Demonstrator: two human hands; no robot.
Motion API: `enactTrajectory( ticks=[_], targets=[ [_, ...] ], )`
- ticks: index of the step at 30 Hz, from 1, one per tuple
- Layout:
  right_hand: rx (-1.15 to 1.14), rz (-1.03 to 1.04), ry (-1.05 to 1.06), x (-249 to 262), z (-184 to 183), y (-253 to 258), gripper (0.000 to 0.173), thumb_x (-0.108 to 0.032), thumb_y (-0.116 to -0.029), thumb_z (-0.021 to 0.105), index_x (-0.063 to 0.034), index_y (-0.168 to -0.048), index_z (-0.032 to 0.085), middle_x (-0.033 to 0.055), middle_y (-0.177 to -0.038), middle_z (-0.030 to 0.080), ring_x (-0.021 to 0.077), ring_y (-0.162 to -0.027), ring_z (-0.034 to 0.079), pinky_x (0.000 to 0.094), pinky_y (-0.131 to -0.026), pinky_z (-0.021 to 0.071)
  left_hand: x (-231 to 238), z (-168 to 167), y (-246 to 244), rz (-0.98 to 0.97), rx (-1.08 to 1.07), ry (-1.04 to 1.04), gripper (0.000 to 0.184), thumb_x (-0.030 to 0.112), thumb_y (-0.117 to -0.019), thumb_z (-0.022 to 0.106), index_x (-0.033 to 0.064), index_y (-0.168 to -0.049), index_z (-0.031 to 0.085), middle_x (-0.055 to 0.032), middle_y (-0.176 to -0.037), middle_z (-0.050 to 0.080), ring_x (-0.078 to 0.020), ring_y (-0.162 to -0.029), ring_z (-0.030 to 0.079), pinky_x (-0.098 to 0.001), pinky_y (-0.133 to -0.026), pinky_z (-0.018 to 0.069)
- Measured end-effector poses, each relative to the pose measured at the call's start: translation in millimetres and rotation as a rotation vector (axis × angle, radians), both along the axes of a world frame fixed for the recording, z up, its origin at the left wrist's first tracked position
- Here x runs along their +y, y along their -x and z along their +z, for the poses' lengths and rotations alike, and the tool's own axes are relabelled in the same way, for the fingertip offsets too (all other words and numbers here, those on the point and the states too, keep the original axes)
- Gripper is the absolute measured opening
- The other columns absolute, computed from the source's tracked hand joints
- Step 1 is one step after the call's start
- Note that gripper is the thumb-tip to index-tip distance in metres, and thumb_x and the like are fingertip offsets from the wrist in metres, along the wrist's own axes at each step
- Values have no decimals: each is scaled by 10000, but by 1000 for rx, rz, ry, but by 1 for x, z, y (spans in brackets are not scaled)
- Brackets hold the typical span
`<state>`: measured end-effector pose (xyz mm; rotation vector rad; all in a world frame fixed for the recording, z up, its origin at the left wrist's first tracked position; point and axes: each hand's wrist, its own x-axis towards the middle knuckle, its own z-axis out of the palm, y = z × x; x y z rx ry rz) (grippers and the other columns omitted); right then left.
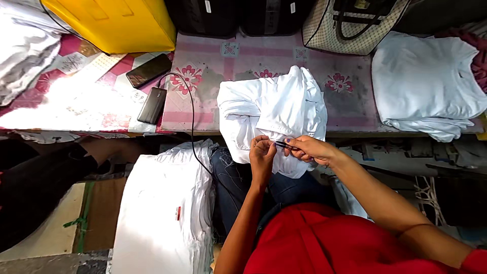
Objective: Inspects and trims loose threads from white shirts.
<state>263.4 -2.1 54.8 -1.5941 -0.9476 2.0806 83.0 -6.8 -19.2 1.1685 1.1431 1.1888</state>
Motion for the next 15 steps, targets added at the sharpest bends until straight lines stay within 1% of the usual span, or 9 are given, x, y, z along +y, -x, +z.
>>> enactTrajectory(
  ticks=[4, 7, 9, 10, 11, 12, 13, 14, 15],
  targets=[
    [2, -21, -12, 1, 0, 4, 401, -345, -1130, 356, -113, -924, 611, -121, -544, 322, -25, -407, 256, 142, -396, 221, -1, 1, 1, 5, -19, 16, 74, 2, -892, 680, -44, -834, 672, -109, -1036, 609, -63, -847, 639, -189, -752, 574],
    [-21, -53, -45, 2, -3, 9, 367, -306, -1125, 393, -105, -920, 622, -122, -547, 336, -25, -418, 274, 144, -408, 236, -1, -1, -1, 10, -25, 11, 79, -3, -883, 685, -26, -811, 664, -86, -991, 602, -55, -808, 624, -179, -724, 564],
    [-37, -79, -72, 1, -5, 12, 341, -279, -1120, 418, -93, -924, 626, -118, -551, 345, -19, -423, 280, 149, -412, 240, -2, -2, 1, 6, 2, 8, 85, 1, -887, 675, -25, -806, 664, -88, -978, 603, -58, -797, 626, -182, -717, 567],
    [-44, -85, -85, 0, -5, 11, 331, -266, -1119, 422, -87, -931, 626, -118, -550, 347, -18, -423, 281, 152, -413, 241, -3, -1, 3, -3, 39, 7, 80, 10, -895, 661, -34, -828, 665, -94, -976, 607, -62, -794, 626, -186, -715, 563],
    [-54, -83, -98, -2, -4, 11, 326, -261, -1119, 419, -86, -938, 626, -118, -553, 349, -18, -425, 282, 151, -415, 242, -5, 2, 5, -16, 89, 7, 85, 24, -909, 646, -57, -888, 662, -110, -976, 624, -71, -788, 639, -199, -717, 568],
    [-62, -79, -110, -4, -1, 10, 328, -261, -1120, 415, -83, -946, 629, -118, -559, 352, -18, -432, 284, 153, -420, 243, -6, 6, 7, -26, 125, 2, 138, 36, -923, 644, -89, -982, 643, -135, -970, 659, -93, -780, 670, -230, -729, 584],
    [-67, -77, -121, -5, 2, 10, 331, -262, -1122, 409, -82, -953, 630, -120, -563, 355, -19, -437, 286, 152, -425, 245, -5, 10, 8, -38, 154, 0, 227, 61, -931, 663, -106, -1072, 601, -150, -971, 693, -109, -777, 704, -257, -741, 601],
    [-72, -78, -132, -5, 6, 11, 337, -264, -1124, 401, -81, -959, 631, -120, -565, 358, -20, -441, 289, 152, -429, 247, -4, 14, 7, -50, 188, -2, 341, 93, -932, 700, -118, -1155, 553, -172, -1001, 704, -129, -778, 723, -277, -752, 610],
    [-79, -83, -140, -5, 8, 13, 343, -268, -1126, 394, -80, -964, 631, -120, -569, 361, -20, -444, 293, 150, -433, 254, -1, 15, 6, -61, 241, -13, 444, 117, -923, 735, -131, -1223, 521, -190, -1029, 696, -148, -777, 722, -297, -759, 612]
  ],
)
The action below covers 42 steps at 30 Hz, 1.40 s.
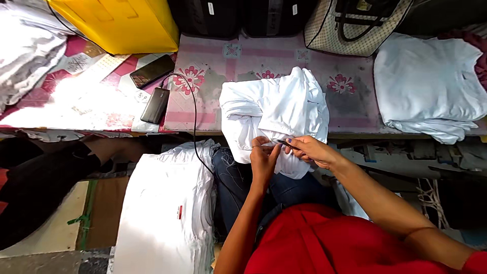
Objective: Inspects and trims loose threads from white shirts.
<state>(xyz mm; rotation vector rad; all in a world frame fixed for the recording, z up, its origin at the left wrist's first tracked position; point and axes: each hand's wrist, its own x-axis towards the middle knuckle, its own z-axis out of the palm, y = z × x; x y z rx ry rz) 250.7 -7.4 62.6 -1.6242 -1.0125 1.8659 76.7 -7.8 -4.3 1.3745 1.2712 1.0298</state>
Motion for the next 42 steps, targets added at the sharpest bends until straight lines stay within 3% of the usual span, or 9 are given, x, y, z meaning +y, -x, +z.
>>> enactTrajectory(
  ticks=[2, 5, 12, 26, 30, 32, 35, 39, 42],
  targets=[
    [-13, -7, -22, 2, 1, 5, 358, -276, -1128, 388, -73, -966, 634, -115, -572, 366, -17, -447, 300, 151, -440, 264, 7, -5, -4, 18, 145, -57, 434, 94, -901, 752, -130, -1236, 589, -191, -965, 711, -174, -721, 691, -330, -717, 583],
    [0, -6, -53, 6, 0, 10, 361, -275, -1127, 391, -69, -967, 640, -119, -564, 360, -21, -442, 297, 147, -434, 260, 15, -14, -2, 63, 157, -89, 136, 23, -913, 695, -66, -1009, 734, -141, -824, 732, -145, -661, 699, -301, -664, 601],
    [54, 3, 3, 4, -11, 8, 351, -260, -1127, 389, -72, -955, 631, -118, -556, 353, -20, -434, 291, 148, -425, 250, 6, -7, 17, 44, -157, 94, 111, 50, -960, 660, -48, -1000, 695, -49, -810, 730, -63, -684, 700, -239, -683, 606],
    [74, 2, 16, 12, -12, 18, 328, -257, -1122, 408, -72, -959, 624, -113, -568, 358, -13, -436, 295, 152, -427, 256, -2, -10, 16, 33, -135, 52, 86, 45, -937, 666, -30, -946, 708, -44, -798, 723, -65, -669, 697, -240, -651, 610],
    [-240, 53, -377, 0, 5, 12, 360, -249, -1113, 402, -63, -998, 688, -92, -634, 422, -2, -540, 382, 184, -535, 347, -7, 9, 35, -66, -369, 377, 182, -19, -993, 520, -92, -1138, 603, -126, -1029, 711, -143, -792, 722, -303, -744, 621],
    [-565, 67, -735, -1, 6, 13, 280, -281, -1049, 559, -57, -1032, 726, 14, -721, 613, 114, -641, 563, 340, -631, 482, -5, 20, 35, -7, -752, 628, 246, 19, -1060, 396, -64, -1231, 553, -138, -1115, 729, -177, -865, 746, -309, -807, 615],
    [-1012, 103, -1039, 14, -8, 33, 393, -339, -860, 800, -10, -1055, 710, 129, -737, 684, 313, -600, 662, 508, -515, 490, 6, 22, 9, 166, -1053, 861, 200, 83, -1085, 407, -11, -1186, 552, -108, -990, 736, -154, -850, 743, -272, -820, 612],
    [-1121, 68, -1193, 34, -18, 34, 161, -158, -902, 732, -6, -947, 706, 136, -702, 666, 323, -561, 649, 484, -478, 476, 20, 9, -18, 216, -890, 629, 56, -24, -1030, 512, -24, -1077, 543, -65, -828, 668, -111, -686, 678, -247, -700, 598],
    [-1005, -59, -1192, 27, 0, 14, 173, -140, -918, 701, -1, -1020, 718, 139, -740, 692, 299, -592, 660, 479, -513, 491, 10, 1, -16, 169, -466, 254, 27, -64, -921, 662, -62, -946, 653, -66, -751, 721, -107, -634, 703, -266, -655, 615]
  ],
)
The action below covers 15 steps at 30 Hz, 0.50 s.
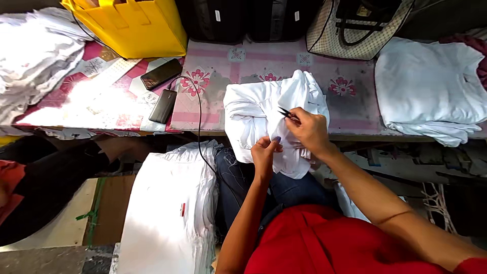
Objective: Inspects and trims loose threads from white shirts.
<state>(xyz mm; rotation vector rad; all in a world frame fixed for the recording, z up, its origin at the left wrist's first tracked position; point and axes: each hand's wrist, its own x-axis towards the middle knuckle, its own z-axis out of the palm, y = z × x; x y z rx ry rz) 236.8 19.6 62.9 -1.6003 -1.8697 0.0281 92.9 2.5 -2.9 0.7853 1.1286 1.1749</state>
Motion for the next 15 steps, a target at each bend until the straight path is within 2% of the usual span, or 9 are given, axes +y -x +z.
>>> enactTrajectory(
  ticks=[2, 4, 6, 8, 10, 11, 13, 14, 15],
  targets=[
    [93, -45, -4, -11, 7, -23, 186, -140, -931, 699, -1, -1054, 709, 140, -778, 695, 262, -610, 646, 452, -540, 506, -9, -12, 8, 49, 440, -363, 106, -11, -867, 741, -87, -937, 714, -111, -804, 734, -111, -666, 715, -257, -646, 617],
    [95, -109, -7, -25, 2, -50, 198, -137, -931, 704, 17, -1055, 701, 161, -798, 695, 277, -635, 654, 463, -564, 521, -13, -25, 23, 90, 723, -649, 81, 2, -863, 736, -73, -895, 744, -158, -818, 718, -151, -698, 706, -252, -667, 601],
    [69, -206, 94, -38, -11, -77, 215, -149, -937, 702, 33, -1051, 702, 196, -803, 691, 343, -667, 666, 535, -594, 518, -21, -30, 39, 43, 871, -638, 58, 4, -866, 723, -46, -871, 752, -158, -813, 715, -182, -716, 703, -276, -694, 589],
    [158, -272, 251, -50, -14, -94, 276, -201, -971, 704, 48, -1088, 687, 210, -839, 676, 338, -717, 646, 549, -669, 516, -27, -22, 49, -44, 896, -479, 87, 22, -889, 708, -51, -896, 755, -165, -831, 720, -201, -723, 696, -323, -712, 579],
    [325, -270, 278, -59, -4, -91, 312, -280, -1026, 618, 14, -1115, 666, 95, -791, 603, 167, -657, 533, 380, -634, 469, -28, -9, 46, -56, 781, -444, 157, 73, -923, 704, -65, -987, 743, -165, -871, 714, -163, -685, 678, -294, -661, 580],
    [456, -242, 307, -62, 3, -83, 317, -299, -1065, 523, -23, -1131, 664, 14, -756, 546, 79, -620, 483, 283, -603, 446, -27, -2, 40, -86, 684, -448, 237, 101, -932, 718, -85, -1079, 716, -191, -951, 721, -179, -724, 709, -311, -675, 609],
    [781, -121, 439, -60, 19, -58, 345, -280, -1093, 377, -66, -1128, 646, -86, -681, 448, 8, -553, 410, 199, -541, 394, -18, 4, 24, -212, 534, -436, 467, 140, -926, 750, -99, -1300, 608, -250, -1185, 685, -242, -894, 741, -369, -782, 629],
    [897, -46, 533, -58, 23, -46, 352, -271, -1102, 343, -76, -1123, 636, -105, -659, 431, -2, -534, 400, 182, -525, 383, -13, 2, 16, -256, 540, -427, 489, 132, -922, 749, -95, -1326, 593, -247, -1213, 678, -248, -919, 735, -377, -810, 619],
    [973, 23, 636, -55, 24, -37, 356, -266, -1109, 322, -85, -1124, 628, -112, -650, 424, -4, -522, 390, 173, -513, 373, -10, -3, 10, -260, 596, -422, 377, 94, -922, 723, -102, -1236, 652, -227, -1089, 712, -242, -853, 728, -379, -785, 608]
  ],
)
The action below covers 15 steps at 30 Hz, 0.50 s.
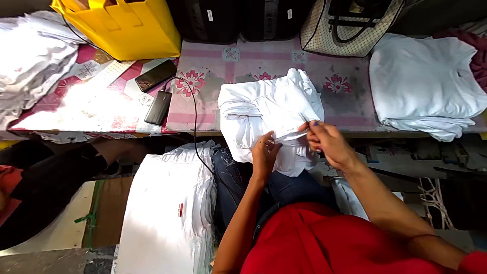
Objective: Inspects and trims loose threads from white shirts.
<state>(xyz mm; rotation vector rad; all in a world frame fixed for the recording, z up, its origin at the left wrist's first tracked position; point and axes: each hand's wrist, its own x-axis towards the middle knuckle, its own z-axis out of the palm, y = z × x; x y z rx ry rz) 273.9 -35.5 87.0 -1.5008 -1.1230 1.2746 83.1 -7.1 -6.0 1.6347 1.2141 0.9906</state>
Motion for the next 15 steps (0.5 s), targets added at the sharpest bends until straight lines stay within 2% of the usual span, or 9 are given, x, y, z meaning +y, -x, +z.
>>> enactTrajectory(
  ticks=[1, 2, 4, 5, 6, 9, 10, 12, 15],
  targets=[
    [72, 77, 69, 2, -1, 5, 358, -268, -1114, 308, -96, -1128, 622, -112, -656, 420, -5, -518, 378, 166, -504, 361, 1, -4, 0, 7, 90, 10, 237, 81, -939, 686, -86, -1105, 716, -199, -986, 737, -234, -804, 730, -383, -766, 610],
    [134, 134, 127, 3, -2, 5, 359, -271, -1120, 304, -99, -1132, 620, -110, -665, 416, -8, -511, 368, 155, -493, 354, 0, -2, 7, -5, 214, 49, 189, 96, -959, 655, -50, -1030, 751, -173, -951, 747, -239, -816, 731, -402, -787, 603],
    [216, 169, 208, 3, -6, 0, 371, -275, -1125, 307, -91, -1108, 628, -113, -653, 408, -13, -488, 344, 144, -467, 326, -5, 19, 24, -76, 486, 209, 221, 147, -1001, 601, -1, -1058, 755, -179, -1040, 741, -326, -1000, 712, -532, -907, 541],
    [240, 168, 246, 2, -7, -4, 382, -287, -1129, 305, -91, -1087, 629, -116, -636, 399, -16, -475, 330, 140, -453, 309, -10, 30, 29, -86, 531, 239, 224, 146, -1009, 596, 5, -1088, 751, -188, -1090, 723, -346, -1061, 687, -547, -940, 519],
    [258, 165, 283, 2, -9, -6, 395, -300, -1132, 301, -93, -1066, 630, -117, -620, 391, -19, -460, 322, 133, -440, 300, -14, 36, 29, -61, 489, 177, 219, 130, -1001, 605, -3, -1092, 753, -196, -1103, 715, -345, -1051, 683, -522, -930, 529],
    [266, 153, 361, 5, -15, 0, 420, -310, -1137, 294, -87, -1029, 633, -114, -598, 373, -16, -444, 305, 135, -425, 280, -12, 31, 5, 64, 206, -109, 180, 104, -952, 669, -37, -1023, 756, -199, -986, 691, -272, -848, 688, -395, -776, 582],
    [257, 144, 376, 7, -17, 4, 414, -312, -1137, 300, -93, -1011, 628, -113, -593, 369, -15, -440, 298, 137, -421, 271, -7, 25, -7, 86, 171, -154, 168, 89, -940, 681, -46, -1012, 751, -207, -988, 675, -275, -838, 678, -391, -753, 579],
    [233, 119, 388, 9, -21, 8, 395, -311, -1137, 318, -101, -984, 616, -109, -592, 363, -10, -438, 293, 143, -418, 263, 5, 10, -25, 99, 190, -174, 141, 57, -937, 674, -47, -996, 749, -214, -1030, 663, -297, -879, 678, -410, -772, 586],
    [210, 99, 411, 9, -27, 6, 394, -314, -1137, 322, -94, -992, 614, -108, -590, 358, -6, -432, 286, 150, -414, 257, 12, -8, -39, 162, 208, -196, 107, 11, -922, 665, -53, -932, 751, -207, -1010, 674, -281, -840, 687, -397, -760, 595]
  ],
)
